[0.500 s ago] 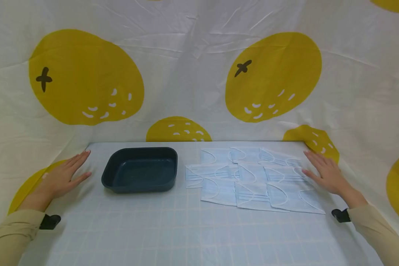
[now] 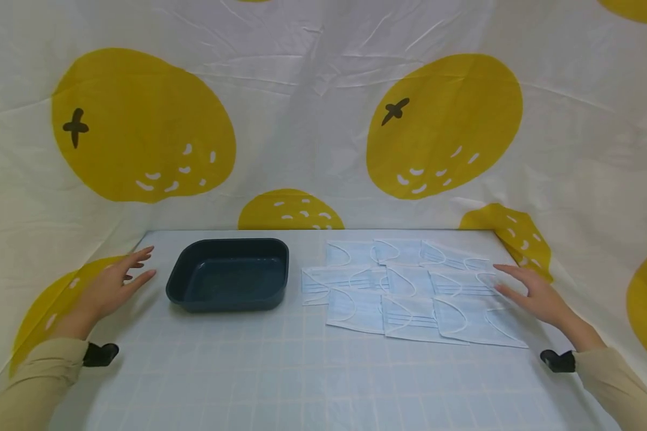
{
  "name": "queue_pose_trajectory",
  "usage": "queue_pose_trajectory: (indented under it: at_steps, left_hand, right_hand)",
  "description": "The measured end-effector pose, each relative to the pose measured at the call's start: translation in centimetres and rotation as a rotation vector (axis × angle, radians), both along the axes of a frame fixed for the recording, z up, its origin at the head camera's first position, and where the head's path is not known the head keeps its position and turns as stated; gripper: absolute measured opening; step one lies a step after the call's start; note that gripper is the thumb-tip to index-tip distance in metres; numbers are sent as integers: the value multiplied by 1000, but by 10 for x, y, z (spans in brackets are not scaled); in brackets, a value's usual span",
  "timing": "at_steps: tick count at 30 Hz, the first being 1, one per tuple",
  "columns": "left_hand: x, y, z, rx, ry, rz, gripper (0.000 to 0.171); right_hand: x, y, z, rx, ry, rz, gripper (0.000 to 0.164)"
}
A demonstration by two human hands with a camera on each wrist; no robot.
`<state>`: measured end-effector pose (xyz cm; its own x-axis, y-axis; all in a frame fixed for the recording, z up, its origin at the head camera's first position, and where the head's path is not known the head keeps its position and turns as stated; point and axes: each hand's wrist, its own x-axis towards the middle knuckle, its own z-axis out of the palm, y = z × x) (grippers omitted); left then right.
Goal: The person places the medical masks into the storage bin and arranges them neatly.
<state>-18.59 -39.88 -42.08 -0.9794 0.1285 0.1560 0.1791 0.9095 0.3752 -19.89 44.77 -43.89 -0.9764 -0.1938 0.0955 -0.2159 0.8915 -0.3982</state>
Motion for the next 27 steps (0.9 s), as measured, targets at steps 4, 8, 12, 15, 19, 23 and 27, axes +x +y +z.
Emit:
queue_pose_trajectory:
  at_steps: [4,8,12,15,19,23,27]
  left_hand:
    - [-3,6,-2,114,5,29,62]
    - [-4,11,-2,212,-9,74,59]
    - [-8,16,1,277,-31,119,58]
    - [-11,20,3,340,-38,137,58]
    - [-16,25,3,428,-34,144,58]
    - [-29,18,-12,488,-51,192,64]
    - [-58,-5,-51,527,-47,263,72]
  right_hand:
    - [4,3,0,-60,-3,1,55]
    - [5,9,-2,-107,1,8,52]
    - [4,16,-3,-144,-22,-2,52]
    - [5,21,-3,-165,-44,-23,53]
    - [7,25,-1,-203,-79,-45,54]
    - [9,26,2,-223,-114,-49,54]
    - [9,28,3,-208,-153,-44,54]
